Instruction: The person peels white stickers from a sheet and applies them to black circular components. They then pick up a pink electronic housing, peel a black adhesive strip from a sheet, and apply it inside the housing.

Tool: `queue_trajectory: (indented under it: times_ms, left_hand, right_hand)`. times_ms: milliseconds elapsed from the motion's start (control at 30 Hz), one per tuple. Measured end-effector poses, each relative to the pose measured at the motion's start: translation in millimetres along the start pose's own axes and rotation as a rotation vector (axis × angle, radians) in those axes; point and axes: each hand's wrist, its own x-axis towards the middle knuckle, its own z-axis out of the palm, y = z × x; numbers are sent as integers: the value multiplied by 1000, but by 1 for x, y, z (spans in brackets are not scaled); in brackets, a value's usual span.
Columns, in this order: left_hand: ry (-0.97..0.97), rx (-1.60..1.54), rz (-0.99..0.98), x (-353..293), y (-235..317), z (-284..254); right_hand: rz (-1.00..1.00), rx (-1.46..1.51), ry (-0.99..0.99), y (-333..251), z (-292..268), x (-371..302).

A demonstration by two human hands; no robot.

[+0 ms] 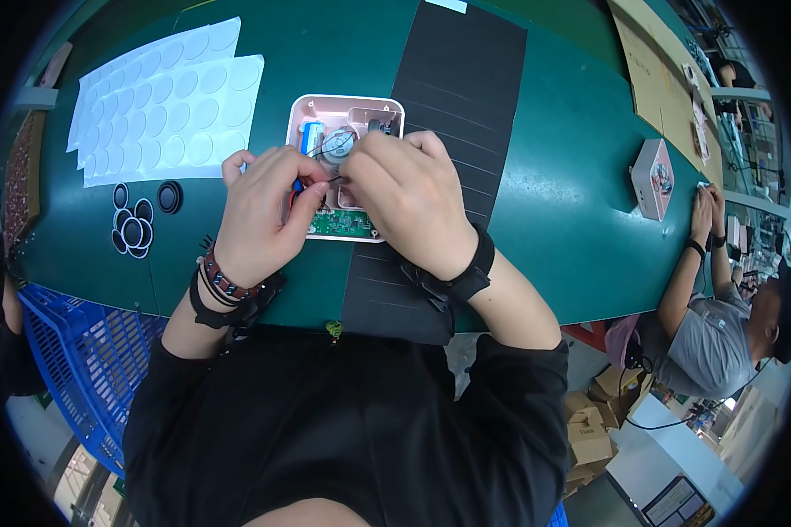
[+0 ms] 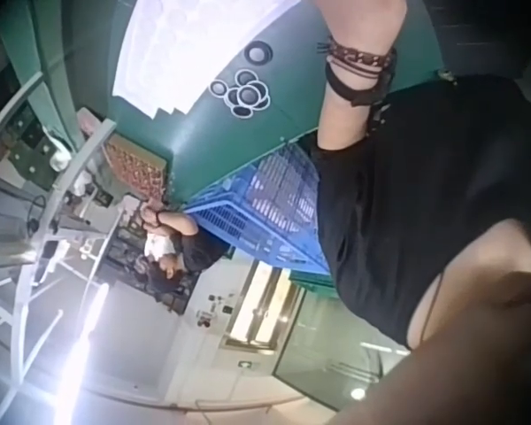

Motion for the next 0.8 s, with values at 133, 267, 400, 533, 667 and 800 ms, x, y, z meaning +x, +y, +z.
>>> queue_trajectory:
  times_ms: [133, 267, 400, 533, 667, 800]
  left_hand:
    - [128, 204, 118, 1, 1, 4]
    - [67, 108, 79, 1, -1, 5]
    - [11, -39, -10, 2, -2, 6]
    - [3, -55, -21, 3, -3, 5]
    - [-8, -80, 10, 4, -4, 5]
    - [-37, -64, 22, 6, -4, 5]
  right_hand:
    - [-170, -100, 35, 1, -3, 0]
    - [-234, -110, 55, -1, -3, -2]
    - [-192, -19, 99, 2, 1, -3]
    - [-206, 43, 97, 5, 1, -6]
    - [-124, 190, 123, 5, 6, -9]
    - [-13, 329, 122, 6, 11, -14]
